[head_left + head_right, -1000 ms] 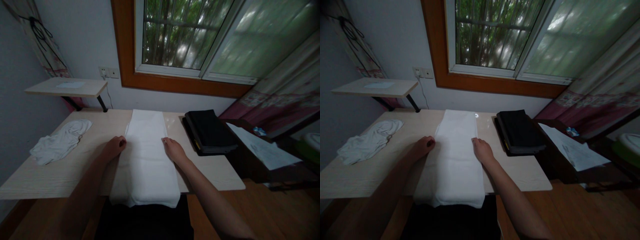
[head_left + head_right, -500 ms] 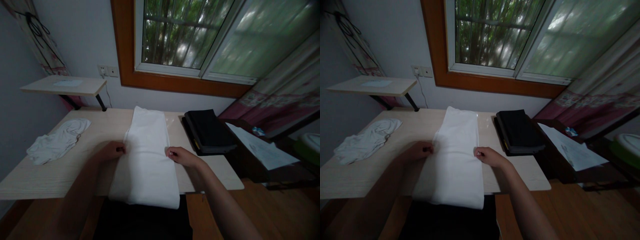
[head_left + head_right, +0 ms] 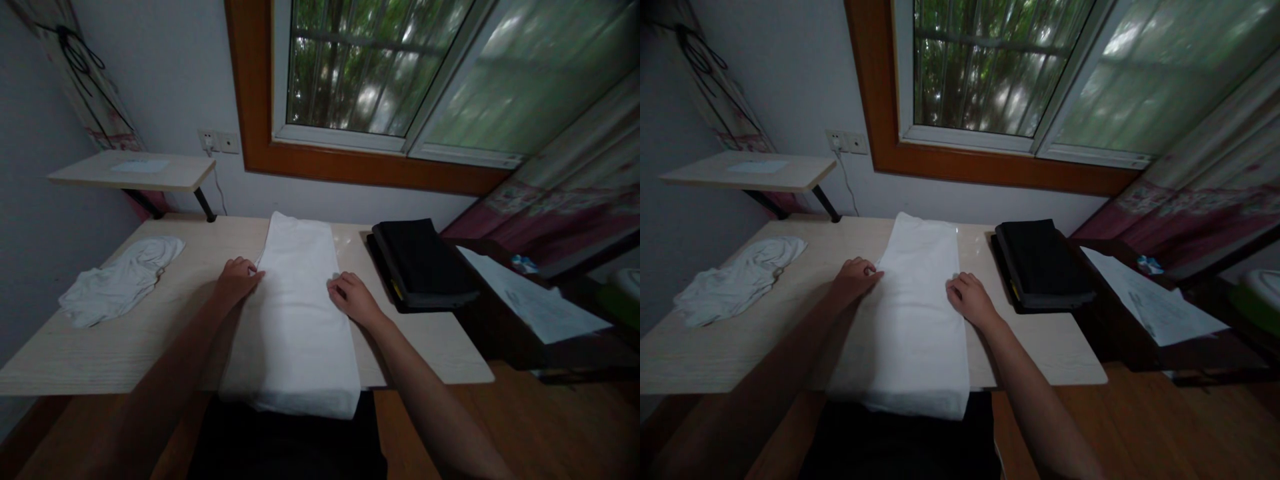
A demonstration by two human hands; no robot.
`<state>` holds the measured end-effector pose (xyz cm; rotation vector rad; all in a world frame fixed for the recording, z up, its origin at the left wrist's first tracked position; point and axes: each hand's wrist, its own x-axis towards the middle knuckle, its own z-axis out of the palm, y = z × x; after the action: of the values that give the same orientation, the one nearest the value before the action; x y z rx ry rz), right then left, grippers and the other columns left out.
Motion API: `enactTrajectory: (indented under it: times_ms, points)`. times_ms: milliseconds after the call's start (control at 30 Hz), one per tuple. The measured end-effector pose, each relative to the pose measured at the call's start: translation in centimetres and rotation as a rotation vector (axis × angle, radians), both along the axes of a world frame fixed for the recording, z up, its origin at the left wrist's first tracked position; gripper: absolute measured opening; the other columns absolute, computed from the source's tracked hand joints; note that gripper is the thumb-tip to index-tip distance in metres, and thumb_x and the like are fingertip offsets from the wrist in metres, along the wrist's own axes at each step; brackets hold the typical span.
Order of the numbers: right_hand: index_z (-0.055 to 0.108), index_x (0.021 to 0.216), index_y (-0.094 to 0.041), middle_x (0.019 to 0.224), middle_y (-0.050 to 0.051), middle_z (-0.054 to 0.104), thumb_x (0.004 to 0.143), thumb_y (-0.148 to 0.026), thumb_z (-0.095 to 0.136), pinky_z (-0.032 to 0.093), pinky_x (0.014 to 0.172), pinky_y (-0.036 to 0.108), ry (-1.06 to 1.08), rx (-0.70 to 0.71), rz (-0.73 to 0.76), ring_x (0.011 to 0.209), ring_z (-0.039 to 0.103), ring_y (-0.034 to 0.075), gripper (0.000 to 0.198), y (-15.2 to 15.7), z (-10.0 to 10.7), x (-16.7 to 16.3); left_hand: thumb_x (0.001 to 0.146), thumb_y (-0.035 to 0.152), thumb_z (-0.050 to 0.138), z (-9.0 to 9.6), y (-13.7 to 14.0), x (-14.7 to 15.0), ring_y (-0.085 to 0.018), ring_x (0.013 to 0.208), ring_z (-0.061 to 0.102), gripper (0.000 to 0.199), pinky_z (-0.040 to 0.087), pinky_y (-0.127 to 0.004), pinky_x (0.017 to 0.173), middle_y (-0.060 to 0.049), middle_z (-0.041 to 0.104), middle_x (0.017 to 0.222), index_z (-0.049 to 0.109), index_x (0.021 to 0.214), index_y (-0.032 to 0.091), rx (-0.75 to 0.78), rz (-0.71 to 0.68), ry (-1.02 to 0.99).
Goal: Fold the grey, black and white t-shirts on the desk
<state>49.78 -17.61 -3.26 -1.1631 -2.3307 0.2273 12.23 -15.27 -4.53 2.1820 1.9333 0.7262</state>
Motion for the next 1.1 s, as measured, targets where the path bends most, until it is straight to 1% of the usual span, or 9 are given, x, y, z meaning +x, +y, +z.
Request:
enactTrajectory:
  times_ms: [133, 233, 433, 667, 767, 833, 933, 1033, 1100]
  points:
    - [0.07, 0.107, -0.023, 0.103, 0.009, 0.065, 0.097, -0.022, 0.058, 0.046, 0.092, 0.041, -0.022, 0.056, 0.01, 0.099, 0.057, 0.025, 0.016, -0.3, -0.6, -0.6, 0.079, 0.039, 0.063, 0.8, 1.3, 0.8, -0.023, 0.089, 0.061, 0.018, 0.043, -0.039, 0.097, -0.005, 0.068, 0.084, 0.066, 0.077, 0.021, -0.09, -0.001, -0.016]
    - [0.069, 0.113, -0.025, 0.108, 0.009, 0.065, 0.096, -0.021, 0.059, 0.046, 0.094, 0.042, -0.012, 0.052, 0.022, 0.104, 0.056, 0.026, 0.02, -0.5, -0.7, -0.6, 0.076, 0.034, 0.059, 1.0, 1.5, 1.1, -0.021, 0.084, 0.061, 0.012, 0.046, -0.035, 0.087, -0.003, 0.067, 0.082, 0.061, 0.074, 0.022, -0.122, 0.026, -0.117]
    - [0.068, 0.113, -0.024, 0.107, 0.009, 0.064, 0.096, -0.019, 0.059, 0.048, 0.095, 0.043, 0.027, 0.04, 0.031, 0.103, 0.055, 0.026, 0.02, -0.6, -0.5, -0.6, 0.087, 0.044, 0.053, 1.1, 0.3, 1.0, -0.019, 0.074, 0.061, 0.02, 0.044, -0.03, 0.071, 0.002, 0.064, 0.075, 0.052, 0.093, 0.025, -0.219, 0.112, -0.325]
    - [0.067, 0.113, -0.025, 0.107, 0.009, 0.063, 0.096, -0.018, 0.059, 0.048, 0.095, 0.044, 0.053, 0.036, 0.046, 0.103, 0.056, 0.026, 0.021, -0.7, -0.4, -0.6, 0.094, 0.044, 0.05, 1.9, -0.7, 2.1, -0.026, 0.082, 0.068, 0.026, 0.044, -0.034, 0.073, -0.005, 0.068, 0.086, 0.046, 0.113, 0.028, -0.292, 0.28, -0.022]
    - [0.067, 0.113, -0.025, 0.107, 0.009, 0.063, 0.096, -0.019, 0.059, 0.049, 0.094, 0.044, 0.066, 0.041, 0.042, 0.102, 0.056, 0.026, 0.02, -0.7, -0.4, -0.6, 0.097, 0.042, 0.047, 2.2, -1.3, 2.4, -0.028, 0.084, 0.069, 0.026, 0.045, -0.035, 0.074, -0.008, 0.071, 0.09, 0.046, 0.118, 0.027, -0.299, 0.292, 0.095]
    - [0.067, 0.113, -0.025, 0.107, 0.009, 0.062, 0.096, -0.019, 0.059, 0.049, 0.094, 0.044, 0.069, 0.046, 0.038, 0.102, 0.055, 0.026, 0.02, -0.7, -0.5, -0.6, 0.098, 0.039, 0.045, 2.2, -1.7, 2.4, -0.028, 0.085, 0.069, 0.027, 0.047, -0.036, 0.075, -0.009, 0.071, 0.091, 0.048, 0.122, 0.025, -0.254, 0.286, 0.15]
    - [0.067, 0.113, -0.024, 0.107, 0.009, 0.062, 0.097, -0.019, 0.058, 0.049, 0.094, 0.044, 0.056, 0.046, 0.037, 0.102, 0.055, 0.026, 0.019, -0.7, -0.7, -0.5, 0.097, 0.028, 0.046, 2.0, -2.0, 2.2, -0.029, 0.096, 0.068, 0.026, 0.049, -0.038, 0.083, -0.012, 0.072, 0.099, 0.055, 0.121, 0.022, -0.06, 0.235, 0.214]
    - [0.067, 0.114, -0.024, 0.107, 0.009, 0.061, 0.097, -0.02, 0.057, 0.049, 0.094, 0.044, 0.041, 0.047, 0.028, 0.102, 0.055, 0.026, 0.02, -0.7, -0.7, -0.6, 0.096, 0.02, 0.045, 1.8, -2.0, 2.3, -0.03, 0.116, 0.063, 0.031, 0.048, -0.041, 0.097, -0.015, 0.069, 0.12, 0.062, 0.122, 0.019, 0.162, 0.11, 0.255]
    - [0.067, 0.115, -0.024, 0.107, 0.01, 0.061, 0.097, -0.02, 0.057, 0.049, 0.094, 0.044, 0.029, 0.046, 0.024, 0.102, 0.055, 0.026, 0.021, -0.7, -0.6, -0.6, 0.097, 0.02, 0.043, 1.8, -2.0, 2.8, -0.029, 0.129, 0.057, 0.038, 0.044, -0.043, 0.107, -0.013, 0.065, 0.136, 0.061, 0.13, 0.021, 0.226, -0.013, 0.253]
